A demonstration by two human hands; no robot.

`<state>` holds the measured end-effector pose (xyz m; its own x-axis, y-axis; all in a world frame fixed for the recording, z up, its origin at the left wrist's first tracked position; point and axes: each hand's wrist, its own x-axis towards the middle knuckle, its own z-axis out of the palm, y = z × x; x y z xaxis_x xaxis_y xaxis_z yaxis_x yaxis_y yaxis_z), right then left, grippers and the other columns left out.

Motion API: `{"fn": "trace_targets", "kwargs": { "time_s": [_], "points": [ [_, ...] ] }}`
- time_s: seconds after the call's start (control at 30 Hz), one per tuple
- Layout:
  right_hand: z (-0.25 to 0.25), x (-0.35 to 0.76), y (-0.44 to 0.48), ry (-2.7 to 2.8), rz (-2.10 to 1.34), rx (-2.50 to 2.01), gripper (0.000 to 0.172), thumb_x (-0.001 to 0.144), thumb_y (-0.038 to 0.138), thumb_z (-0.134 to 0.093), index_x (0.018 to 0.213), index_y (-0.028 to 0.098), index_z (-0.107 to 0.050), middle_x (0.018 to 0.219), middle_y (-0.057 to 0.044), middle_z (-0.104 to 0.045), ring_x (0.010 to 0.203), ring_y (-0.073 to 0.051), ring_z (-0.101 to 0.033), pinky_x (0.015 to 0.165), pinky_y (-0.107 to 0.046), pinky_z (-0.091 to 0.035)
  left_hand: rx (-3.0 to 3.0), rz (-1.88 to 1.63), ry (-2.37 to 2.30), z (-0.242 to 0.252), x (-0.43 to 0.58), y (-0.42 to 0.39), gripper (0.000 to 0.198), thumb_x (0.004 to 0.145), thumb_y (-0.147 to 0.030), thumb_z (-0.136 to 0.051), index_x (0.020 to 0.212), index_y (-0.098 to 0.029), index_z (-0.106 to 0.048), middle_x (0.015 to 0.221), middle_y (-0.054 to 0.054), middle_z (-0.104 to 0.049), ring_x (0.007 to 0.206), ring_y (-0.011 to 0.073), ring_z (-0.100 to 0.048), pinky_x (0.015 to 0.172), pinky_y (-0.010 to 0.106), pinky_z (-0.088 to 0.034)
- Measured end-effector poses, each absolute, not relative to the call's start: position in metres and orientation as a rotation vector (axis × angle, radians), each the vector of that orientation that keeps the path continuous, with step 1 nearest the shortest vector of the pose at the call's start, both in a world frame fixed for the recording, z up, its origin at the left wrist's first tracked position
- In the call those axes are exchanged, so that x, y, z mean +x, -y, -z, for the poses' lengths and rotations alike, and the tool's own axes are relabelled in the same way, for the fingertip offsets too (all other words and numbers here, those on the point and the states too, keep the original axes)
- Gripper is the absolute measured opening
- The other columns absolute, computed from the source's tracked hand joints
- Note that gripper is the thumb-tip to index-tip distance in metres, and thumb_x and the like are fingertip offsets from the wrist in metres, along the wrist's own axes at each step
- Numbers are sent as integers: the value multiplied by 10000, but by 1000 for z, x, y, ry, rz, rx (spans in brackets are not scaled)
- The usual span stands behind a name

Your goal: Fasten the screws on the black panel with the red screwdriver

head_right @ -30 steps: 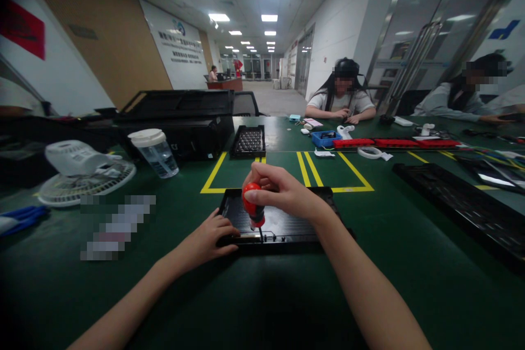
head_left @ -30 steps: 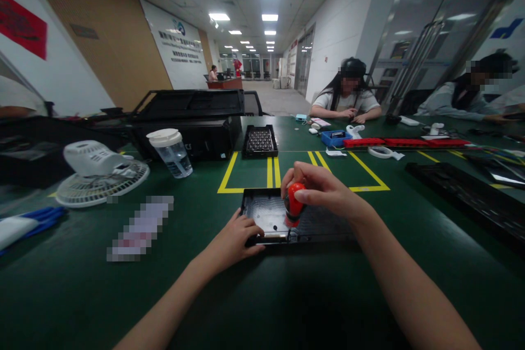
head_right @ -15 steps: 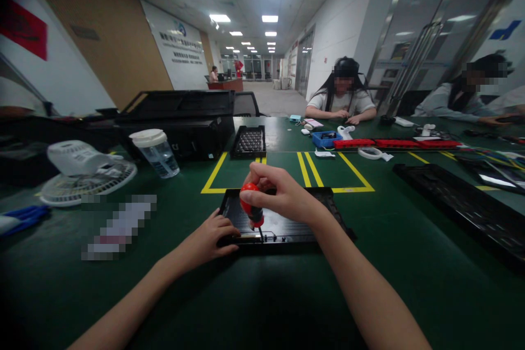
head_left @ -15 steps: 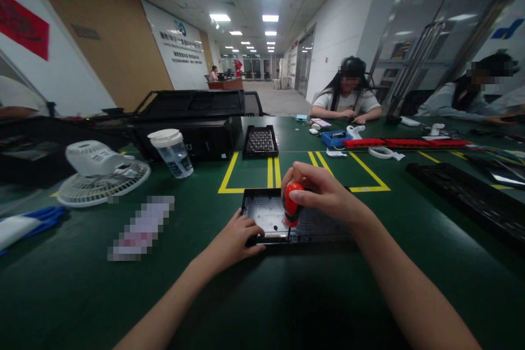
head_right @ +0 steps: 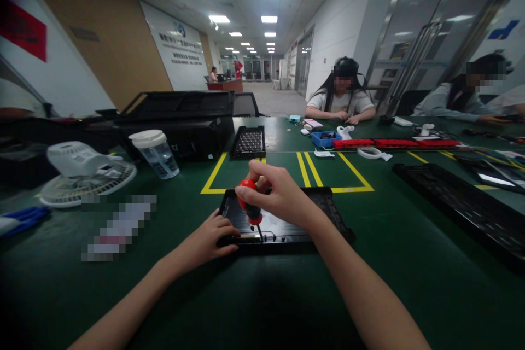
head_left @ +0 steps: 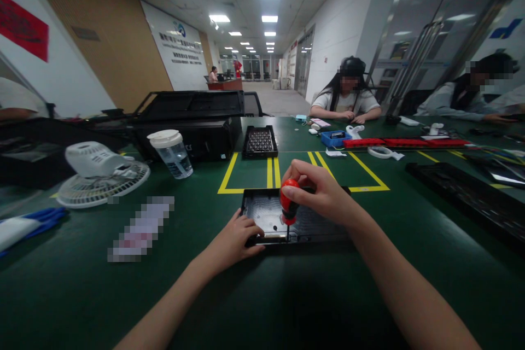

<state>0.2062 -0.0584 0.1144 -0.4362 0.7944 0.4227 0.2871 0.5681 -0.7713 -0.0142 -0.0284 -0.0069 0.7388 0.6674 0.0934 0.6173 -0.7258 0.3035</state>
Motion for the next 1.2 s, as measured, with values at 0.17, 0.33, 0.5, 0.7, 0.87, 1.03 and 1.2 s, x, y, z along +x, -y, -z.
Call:
{"fn": "trace_targets", "kwargs": {
  "time_s": [0.17,0.33,0.5,0.7,0.87,1.03,1.2],
  "points": [
    [-113,202,59,1951,-664,-925,239,793,323,-543,689,173,-389,672,10,-494,610,-89,-475,505,-200,-350,2690,-277,-1018,8,-14,28,234,773,-368,-576,972,-253,-622,953,23,-612,958,199,-533,1050,533,-152],
    [-113,200,60,1959,-538,-1002,243,800,331,-529,679,172,-391,670,13,-480,575,-83,-469,493,-201,-341,2682,-267,-1024,7,-13,28,236,773,-370,-578,975,-256,-621,946,22,-610,952,199,-534,1053,531,-149],
    [-111,200,60,1937,-382,-1100,266,818,377,-498,677,172,-405,637,16,-474,559,-86,-458,502,-215,-335,2686,-271,-1020,9,-14,27,233,772,-374,-576,972,-264,-624,943,18,-610,947,202,-539,1054,540,-140],
    [-109,199,60,1886,-266,-1175,269,822,386,-486,674,178,-401,626,16,-475,556,-88,-450,518,-227,-339,2676,-271,-1018,7,-13,27,233,776,-374,-570,972,-259,-624,934,18,-608,943,203,-543,1049,546,-152],
    [-109,199,58,1865,-311,-1175,270,806,378,-505,664,178,-392,615,20,-467,554,-86,-464,508,-221,-341,2683,-267,-1011,7,-13,28,229,775,-372,-572,968,-260,-622,929,15,-605,943,201,-542,1046,547,-161],
    [-111,199,58,1831,-501,-1134,227,781,343,-542,709,171,-413,665,14,-481,574,-87,-481,509,-211,-359,2686,-276,-1003,9,-14,27,226,778,-369,-570,969,-259,-617,930,13,-603,949,197,-539,1050,545,-151],
    [-109,198,55,1875,-739,-962,164,807,309,-513,856,153,-496,687,15,-502,595,-91,-483,540,-215,-385,2711,-277,-1004,9,-15,27,219,777,-364,-570,959,-253,-620,929,16,-606,950,201,-539,1043,541,-171]
  ]
}}
